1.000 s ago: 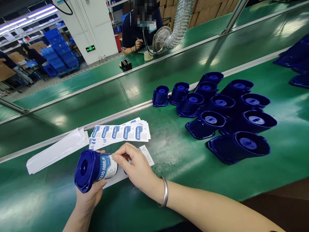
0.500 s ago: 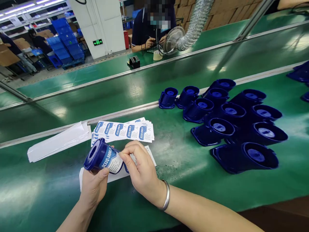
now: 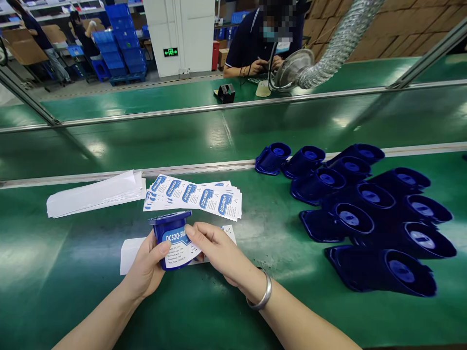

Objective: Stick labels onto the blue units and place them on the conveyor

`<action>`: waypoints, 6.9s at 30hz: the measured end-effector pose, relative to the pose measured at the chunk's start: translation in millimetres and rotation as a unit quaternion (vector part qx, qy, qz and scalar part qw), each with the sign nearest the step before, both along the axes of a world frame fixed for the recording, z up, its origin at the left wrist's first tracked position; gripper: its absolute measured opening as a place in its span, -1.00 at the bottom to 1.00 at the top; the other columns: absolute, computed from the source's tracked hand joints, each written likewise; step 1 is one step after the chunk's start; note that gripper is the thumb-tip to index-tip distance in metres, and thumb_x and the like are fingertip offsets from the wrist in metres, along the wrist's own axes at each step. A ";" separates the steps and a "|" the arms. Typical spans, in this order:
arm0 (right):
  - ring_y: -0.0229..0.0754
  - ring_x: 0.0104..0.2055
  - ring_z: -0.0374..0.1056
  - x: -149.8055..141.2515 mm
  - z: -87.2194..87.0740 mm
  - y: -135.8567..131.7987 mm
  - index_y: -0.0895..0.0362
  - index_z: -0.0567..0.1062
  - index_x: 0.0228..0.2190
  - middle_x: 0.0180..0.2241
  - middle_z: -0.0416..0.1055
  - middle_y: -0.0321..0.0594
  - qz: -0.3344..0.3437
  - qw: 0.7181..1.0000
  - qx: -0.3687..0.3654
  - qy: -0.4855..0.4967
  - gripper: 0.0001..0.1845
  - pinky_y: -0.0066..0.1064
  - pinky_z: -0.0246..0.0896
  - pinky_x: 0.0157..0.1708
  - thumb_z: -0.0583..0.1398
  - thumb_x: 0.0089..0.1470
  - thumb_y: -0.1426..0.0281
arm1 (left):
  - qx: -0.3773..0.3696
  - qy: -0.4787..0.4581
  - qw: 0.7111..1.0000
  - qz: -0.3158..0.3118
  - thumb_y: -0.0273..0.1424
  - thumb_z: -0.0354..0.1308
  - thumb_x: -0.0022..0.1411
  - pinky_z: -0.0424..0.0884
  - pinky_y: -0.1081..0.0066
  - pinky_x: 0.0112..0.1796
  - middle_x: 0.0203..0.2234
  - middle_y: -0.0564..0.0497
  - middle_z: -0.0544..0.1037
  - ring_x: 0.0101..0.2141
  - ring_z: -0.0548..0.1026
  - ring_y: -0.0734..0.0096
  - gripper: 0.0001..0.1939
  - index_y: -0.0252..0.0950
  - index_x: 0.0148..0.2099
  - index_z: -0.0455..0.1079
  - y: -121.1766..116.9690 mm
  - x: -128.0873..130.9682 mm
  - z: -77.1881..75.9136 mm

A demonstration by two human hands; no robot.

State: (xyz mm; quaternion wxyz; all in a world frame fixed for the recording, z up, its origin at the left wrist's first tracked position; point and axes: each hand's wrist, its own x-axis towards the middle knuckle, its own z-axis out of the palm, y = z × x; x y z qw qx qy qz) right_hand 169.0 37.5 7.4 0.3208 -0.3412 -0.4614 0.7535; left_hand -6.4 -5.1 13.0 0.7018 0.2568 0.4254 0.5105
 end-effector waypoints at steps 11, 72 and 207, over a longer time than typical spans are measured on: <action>-0.22 -0.49 0.08 -0.2 14.3 -19.4 0.09 0.24 -0.49 -0.51 0.13 -0.33 -0.167 0.886 0.401 -0.162 -0.61 -0.34 -0.04 -0.45 0.03 0.44 0.37 | 0.008 0.053 0.997 0.059 -0.30 0.47 0.06 0.48 0.02 0.07 0.08 -0.16 0.55 0.09 0.51 -0.05 -0.32 -0.23 0.19 0.31 5.2 -0.7 2.3; -0.23 -0.46 0.32 14.9 7.8 -9.5 0.11 0.61 -0.44 -0.47 0.49 -0.24 -0.178 0.965 0.144 -0.130 -0.72 -0.48 0.23 -0.49 0.38 0.16 0.17 | 0.036 0.114 0.983 -0.136 -0.25 0.40 0.16 0.40 0.09 0.09 0.17 -0.17 0.42 0.16 0.42 -0.01 -0.25 -0.19 0.27 0.09 1.1 -9.8 -0.3; 0.11 0.10 0.36 0.9 -10.3 5.2 0.08 0.45 0.13 0.07 0.41 -0.05 0.002 0.971 0.222 0.094 -0.36 -0.06 0.30 0.11 0.07 0.31 -0.11 | -0.072 -0.117 0.968 -0.212 0.06 -0.03 0.37 0.51 0.37 -0.38 -0.27 -0.27 0.63 -0.41 0.61 0.26 -0.35 -0.47 -0.04 0.53 -2.0 1.8 -3.4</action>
